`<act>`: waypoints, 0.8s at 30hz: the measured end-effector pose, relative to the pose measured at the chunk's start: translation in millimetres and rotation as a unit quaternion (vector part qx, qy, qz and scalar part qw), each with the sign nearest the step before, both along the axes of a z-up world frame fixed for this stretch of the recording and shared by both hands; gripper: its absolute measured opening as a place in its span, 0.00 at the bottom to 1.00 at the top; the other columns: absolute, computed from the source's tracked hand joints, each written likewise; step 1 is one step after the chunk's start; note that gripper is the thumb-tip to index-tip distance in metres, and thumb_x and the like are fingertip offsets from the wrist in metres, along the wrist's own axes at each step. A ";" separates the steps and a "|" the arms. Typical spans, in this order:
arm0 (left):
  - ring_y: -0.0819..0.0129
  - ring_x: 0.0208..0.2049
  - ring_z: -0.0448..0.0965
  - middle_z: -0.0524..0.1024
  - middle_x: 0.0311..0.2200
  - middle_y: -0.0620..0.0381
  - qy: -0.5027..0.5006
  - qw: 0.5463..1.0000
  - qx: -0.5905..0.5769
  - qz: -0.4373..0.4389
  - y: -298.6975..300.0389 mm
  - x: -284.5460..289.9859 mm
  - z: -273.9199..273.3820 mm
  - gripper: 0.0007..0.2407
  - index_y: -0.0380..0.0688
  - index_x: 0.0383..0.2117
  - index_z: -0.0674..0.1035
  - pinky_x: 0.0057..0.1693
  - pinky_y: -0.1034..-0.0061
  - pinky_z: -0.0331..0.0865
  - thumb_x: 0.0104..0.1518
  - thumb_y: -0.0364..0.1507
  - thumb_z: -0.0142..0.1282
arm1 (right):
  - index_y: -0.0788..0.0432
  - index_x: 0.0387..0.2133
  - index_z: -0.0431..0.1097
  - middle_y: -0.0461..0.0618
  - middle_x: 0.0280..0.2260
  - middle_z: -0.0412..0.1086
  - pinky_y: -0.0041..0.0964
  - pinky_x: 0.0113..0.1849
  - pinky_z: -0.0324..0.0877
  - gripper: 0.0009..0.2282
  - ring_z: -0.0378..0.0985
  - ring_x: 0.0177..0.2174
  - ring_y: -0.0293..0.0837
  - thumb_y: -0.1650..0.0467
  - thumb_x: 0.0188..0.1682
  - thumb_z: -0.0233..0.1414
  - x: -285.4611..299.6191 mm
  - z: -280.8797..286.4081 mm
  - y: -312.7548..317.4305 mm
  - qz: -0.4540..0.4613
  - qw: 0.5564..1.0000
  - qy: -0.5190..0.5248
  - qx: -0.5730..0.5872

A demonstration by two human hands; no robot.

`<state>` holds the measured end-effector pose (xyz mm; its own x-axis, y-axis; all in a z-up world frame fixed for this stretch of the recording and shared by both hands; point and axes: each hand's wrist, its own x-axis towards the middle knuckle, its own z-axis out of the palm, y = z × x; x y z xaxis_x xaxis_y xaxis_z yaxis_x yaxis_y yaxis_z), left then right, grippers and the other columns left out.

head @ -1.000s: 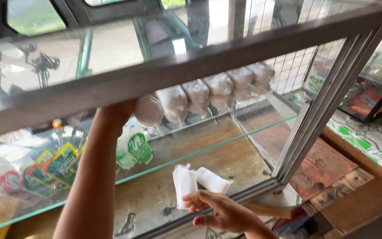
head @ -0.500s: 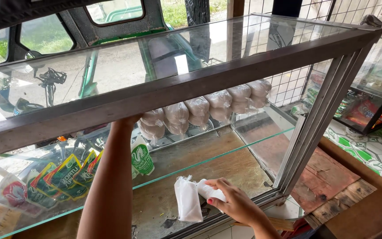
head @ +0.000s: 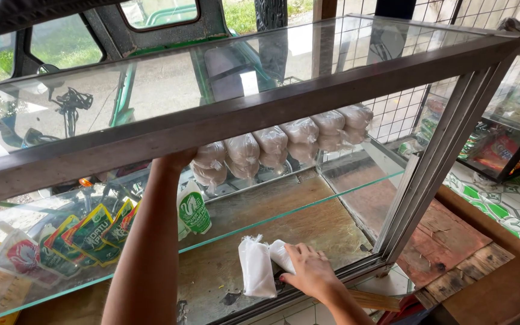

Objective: Arrange packets and small bags in a glass display case from a storage box.

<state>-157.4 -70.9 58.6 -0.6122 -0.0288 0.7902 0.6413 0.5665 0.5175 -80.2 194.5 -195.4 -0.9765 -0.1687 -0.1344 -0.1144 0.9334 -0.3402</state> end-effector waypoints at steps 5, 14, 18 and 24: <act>0.64 0.28 0.78 0.78 0.30 0.51 0.014 1.000 -0.018 0.022 3.6 6.7 -18.0 0.06 0.37 0.39 0.79 0.35 0.68 0.72 0.63 0.28 0.58 | 0.52 0.64 0.53 0.53 0.53 0.65 0.48 0.55 0.64 0.33 0.66 0.56 0.53 0.62 0.45 0.60 -13.1 -30.8 3.2 -0.011 0.998 0.059 0.003; 0.65 0.29 0.80 0.79 0.29 0.54 0.029 0.994 -0.100 -0.014 53.3 124.6 -76.8 0.03 0.42 0.36 0.82 0.37 0.69 0.75 0.60 0.26 0.61 | 0.59 0.63 0.60 0.55 0.49 0.72 0.41 0.37 0.79 0.29 0.80 0.41 0.45 0.66 0.48 0.57 -22.0 -34.4 54.7 -0.047 0.825 -0.075 -0.558; 0.56 0.46 0.80 0.79 0.41 0.52 0.070 0.959 -0.219 -0.163 79.5 146.0 -108.8 0.16 0.43 0.46 0.80 0.51 0.62 0.76 0.51 0.29 0.66 | 0.68 0.62 0.60 0.59 0.47 0.74 0.42 0.34 0.79 0.29 0.81 0.39 0.48 0.66 0.49 0.60 -0.9 -17.3 52.8 0.086 0.578 -0.201 -0.786; 0.51 0.46 0.79 0.78 0.42 0.49 -0.201 0.913 -0.279 -0.220 54.5 130.4 -138.3 0.24 0.50 0.52 0.80 0.46 0.61 0.74 0.46 0.33 0.71 | 0.71 0.62 0.57 0.61 0.49 0.72 0.46 0.43 0.79 0.30 0.80 0.43 0.50 0.65 0.54 0.62 27.2 12.5 29.4 0.239 0.529 -0.313 -0.752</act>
